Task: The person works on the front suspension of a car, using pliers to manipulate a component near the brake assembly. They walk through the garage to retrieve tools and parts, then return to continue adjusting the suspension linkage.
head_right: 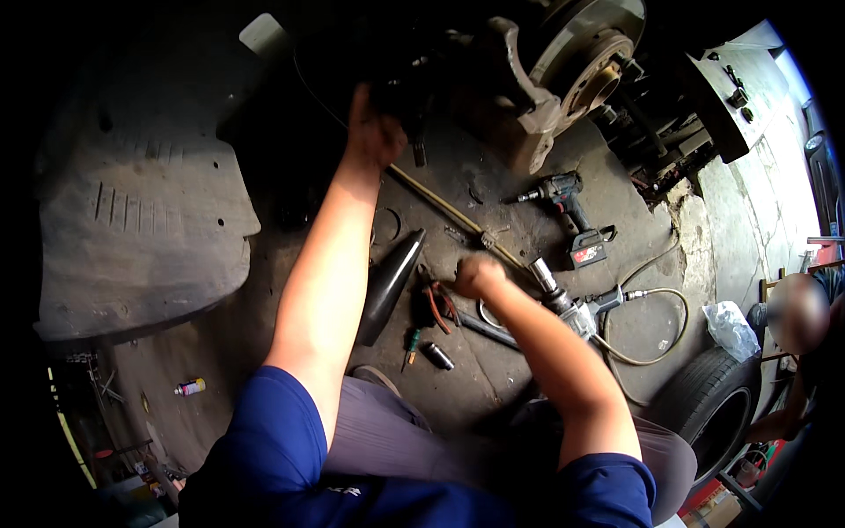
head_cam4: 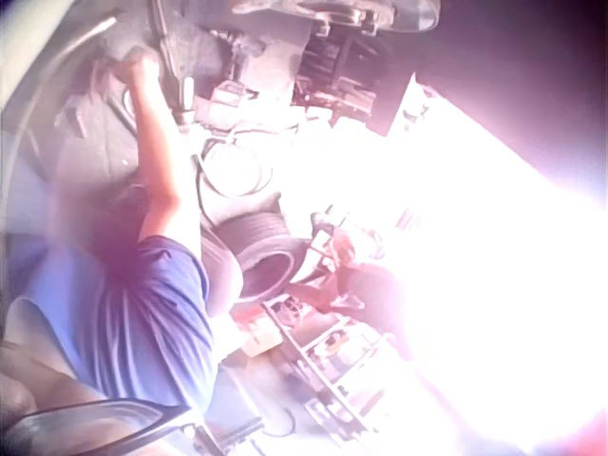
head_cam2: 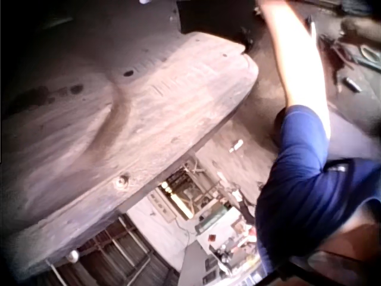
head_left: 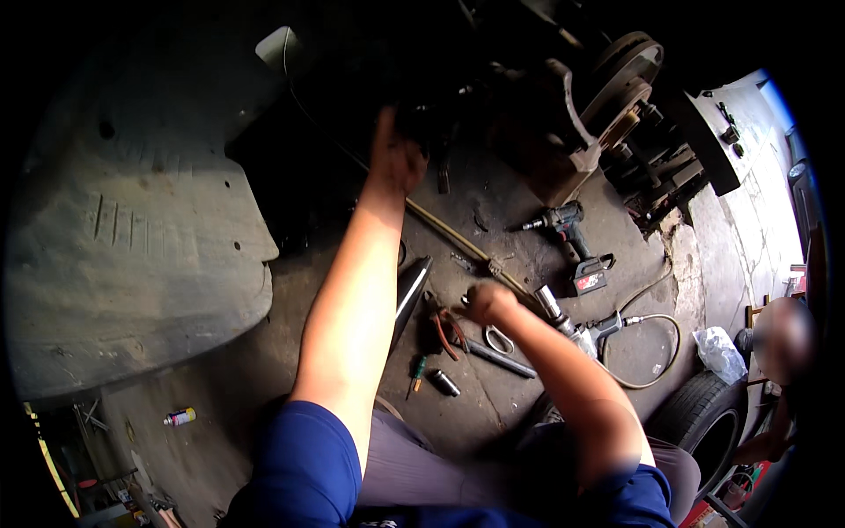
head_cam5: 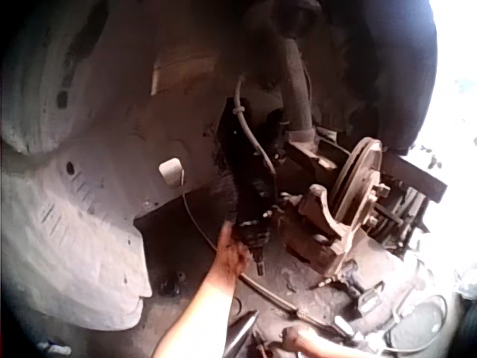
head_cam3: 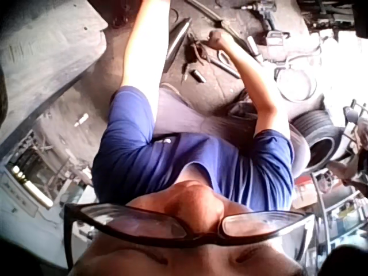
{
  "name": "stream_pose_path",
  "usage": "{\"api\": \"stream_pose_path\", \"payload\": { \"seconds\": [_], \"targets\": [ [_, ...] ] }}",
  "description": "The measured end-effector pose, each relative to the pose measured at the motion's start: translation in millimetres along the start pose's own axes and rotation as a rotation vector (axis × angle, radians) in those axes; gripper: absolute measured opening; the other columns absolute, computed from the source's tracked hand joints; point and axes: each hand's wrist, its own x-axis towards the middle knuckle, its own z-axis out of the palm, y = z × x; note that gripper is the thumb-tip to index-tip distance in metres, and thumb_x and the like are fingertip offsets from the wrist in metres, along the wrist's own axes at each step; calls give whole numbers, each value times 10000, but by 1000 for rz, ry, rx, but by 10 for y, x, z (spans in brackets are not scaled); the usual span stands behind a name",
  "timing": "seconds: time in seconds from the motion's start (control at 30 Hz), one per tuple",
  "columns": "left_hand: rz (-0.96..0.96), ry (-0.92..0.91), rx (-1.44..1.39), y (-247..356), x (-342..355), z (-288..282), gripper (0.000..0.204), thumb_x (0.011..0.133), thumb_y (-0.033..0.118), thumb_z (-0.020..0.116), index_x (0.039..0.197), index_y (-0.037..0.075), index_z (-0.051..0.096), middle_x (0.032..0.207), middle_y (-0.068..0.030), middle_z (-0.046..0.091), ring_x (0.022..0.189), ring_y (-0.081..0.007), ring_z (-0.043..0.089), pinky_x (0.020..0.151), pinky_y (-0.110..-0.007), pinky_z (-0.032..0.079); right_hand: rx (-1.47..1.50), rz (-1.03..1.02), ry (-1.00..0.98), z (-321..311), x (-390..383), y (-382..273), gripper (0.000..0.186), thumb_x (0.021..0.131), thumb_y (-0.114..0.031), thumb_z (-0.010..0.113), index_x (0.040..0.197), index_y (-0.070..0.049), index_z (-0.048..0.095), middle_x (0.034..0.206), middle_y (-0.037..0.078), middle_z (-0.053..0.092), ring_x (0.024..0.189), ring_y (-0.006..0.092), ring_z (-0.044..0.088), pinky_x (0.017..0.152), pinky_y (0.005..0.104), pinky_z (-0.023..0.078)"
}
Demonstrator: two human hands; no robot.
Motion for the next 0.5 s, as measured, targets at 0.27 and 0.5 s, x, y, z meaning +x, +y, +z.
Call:
{"api": "stream_pose_path", "payload": {
  "seconds": [0.27, 0.5],
  "targets": [
    [-98, -313, -99, 56, 97, -289, 603, 1005, 636, 484, 1365, 165, 597, 1241, -8, 707, 980, -169, 720, 584, -239, 595, 115, 121, 39, 797, -231, -582, 629, 869, -474, 699, 1266, 9, 630, 1171, 210, 734, 1147, 329, 702, 929, 412, 569],
    [66, 55, 242, 4, -1, -145, 680, 963, 640, 569, 1455, 172, 541, 1372, 0, 638, 1194, -142, 617, 827, -293, 520, 880, -28, -402, 406, -164, -226, 371, 930, -420, 654, 969, -59, 731, 888, 60, 731, 861, 158, 619, 782, 308, 539]
  ]
}}
